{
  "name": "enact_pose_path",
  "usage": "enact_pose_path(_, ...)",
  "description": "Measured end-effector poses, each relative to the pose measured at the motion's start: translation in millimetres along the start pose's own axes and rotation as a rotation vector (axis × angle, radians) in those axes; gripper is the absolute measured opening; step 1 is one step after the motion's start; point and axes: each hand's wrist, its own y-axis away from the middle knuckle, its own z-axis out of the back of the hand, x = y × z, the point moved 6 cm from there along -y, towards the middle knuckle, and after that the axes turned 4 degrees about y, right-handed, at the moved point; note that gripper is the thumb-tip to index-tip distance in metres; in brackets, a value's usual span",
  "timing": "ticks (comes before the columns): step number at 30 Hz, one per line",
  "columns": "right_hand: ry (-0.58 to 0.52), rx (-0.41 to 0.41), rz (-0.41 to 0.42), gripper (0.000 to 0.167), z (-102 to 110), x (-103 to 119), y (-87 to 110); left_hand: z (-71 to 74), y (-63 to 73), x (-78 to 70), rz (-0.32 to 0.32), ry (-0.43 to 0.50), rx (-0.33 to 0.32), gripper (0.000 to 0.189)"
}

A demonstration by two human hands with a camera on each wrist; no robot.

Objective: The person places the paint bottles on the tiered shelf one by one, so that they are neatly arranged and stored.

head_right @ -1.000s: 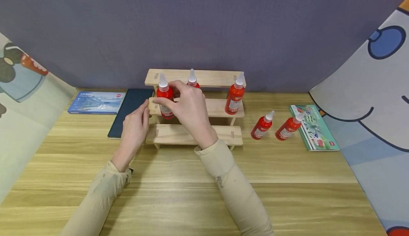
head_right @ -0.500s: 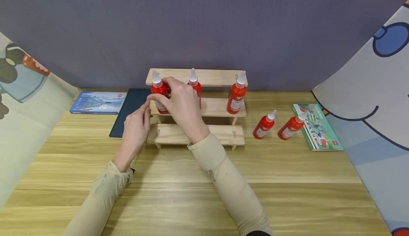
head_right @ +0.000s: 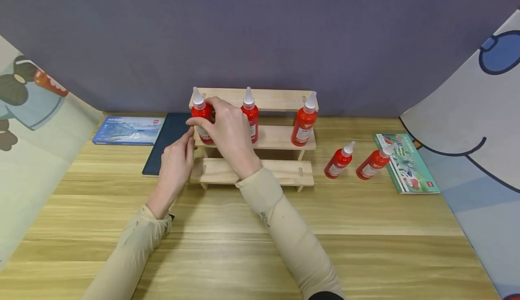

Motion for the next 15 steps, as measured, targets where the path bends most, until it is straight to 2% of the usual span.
enact_pose_path(8,0.047,-0.003,0.000,0.055,-5.8,0.9,0.1,-2.0,0.0,-0.7,0.004,0.000,0.012,0.039)
enact_pose_path(15,0.032,0.017,-0.010,0.056,-8.8,1.1,0.5,-0.3,0.2,-0.6,0.000,-0.005,0.005,0.039)
